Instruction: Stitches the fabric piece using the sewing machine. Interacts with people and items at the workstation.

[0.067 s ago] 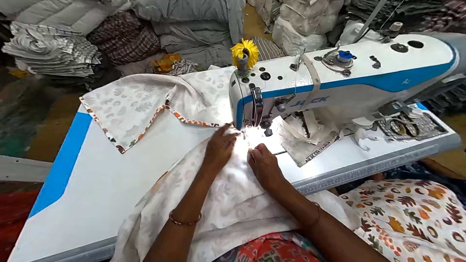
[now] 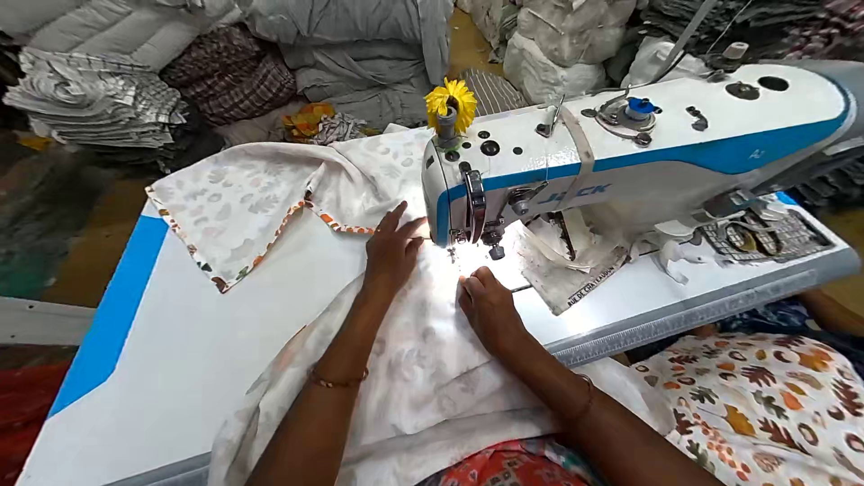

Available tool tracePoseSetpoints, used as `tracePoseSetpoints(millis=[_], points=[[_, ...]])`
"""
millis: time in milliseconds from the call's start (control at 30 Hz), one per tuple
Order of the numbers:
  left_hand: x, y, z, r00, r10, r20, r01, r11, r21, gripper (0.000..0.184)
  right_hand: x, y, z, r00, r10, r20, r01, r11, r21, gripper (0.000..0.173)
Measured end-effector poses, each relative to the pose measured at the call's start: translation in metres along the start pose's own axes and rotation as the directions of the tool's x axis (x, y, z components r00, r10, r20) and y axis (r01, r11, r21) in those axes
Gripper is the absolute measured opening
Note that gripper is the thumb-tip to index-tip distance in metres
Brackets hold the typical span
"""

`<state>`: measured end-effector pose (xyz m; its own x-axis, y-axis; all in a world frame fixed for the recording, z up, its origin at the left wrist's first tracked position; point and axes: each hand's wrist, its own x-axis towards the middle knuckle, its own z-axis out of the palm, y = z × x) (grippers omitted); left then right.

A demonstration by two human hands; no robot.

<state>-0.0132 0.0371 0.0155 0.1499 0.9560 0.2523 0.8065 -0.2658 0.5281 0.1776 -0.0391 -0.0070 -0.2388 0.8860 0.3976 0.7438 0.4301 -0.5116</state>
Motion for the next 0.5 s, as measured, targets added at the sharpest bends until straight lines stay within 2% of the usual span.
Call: tracePoseSetpoints(millis=[100, 200, 233, 300, 367, 433, 500], points=[[0.035, 0.000, -0.010, 0.997, -0.030, 0.074, 0.018, 0.989, 0.148, 0.021, 0.001, 0.003, 0.003, 0.999, -0.011, -0.035, 0.012, 1.000, 0.006, 0.008], [0.069, -0.010, -0.013, 0.957, -0.287, 0.041, 0.266, 0.925, 0.271, 0.026, 0.002, 0.004, 0.005, 0.997, -0.032, -0.074, 0.033, 0.999, 0.011, 0.007], [0.081, -0.020, -0.015, 0.942, -0.334, 0.029, 0.315, 0.913, 0.258, 0.029, 0.003, 0.005, 0.005, 0.996, -0.035, -0.081, 0.036, 0.999, 0.011, 0.007], [0.088, -0.032, -0.021, 0.961, -0.274, 0.032, 0.271, 0.959, 0.078, 0.045, 0.002, 0.006, 0.006, 0.995, -0.034, -0.090, 0.036, 0.999, 0.020, 0.007], [0.059, -0.012, -0.022, 0.969, -0.245, -0.004, 0.244, 0.967, -0.065, 0.060, 0.001, 0.006, 0.006, 0.996, -0.027, -0.083, 0.030, 0.999, 0.032, 0.006], [-0.004, 0.035, -0.013, 0.965, -0.262, 0.003, 0.262, 0.964, -0.049, 0.055, 0.002, 0.005, 0.006, 0.997, -0.020, -0.079, 0.023, 0.999, 0.033, 0.007], [-0.072, 0.066, 0.018, 0.980, -0.195, 0.029, 0.194, 0.981, 0.024, 0.052, 0.001, 0.001, 0.005, 0.998, 0.011, -0.068, -0.010, 1.000, 0.020, 0.007]])
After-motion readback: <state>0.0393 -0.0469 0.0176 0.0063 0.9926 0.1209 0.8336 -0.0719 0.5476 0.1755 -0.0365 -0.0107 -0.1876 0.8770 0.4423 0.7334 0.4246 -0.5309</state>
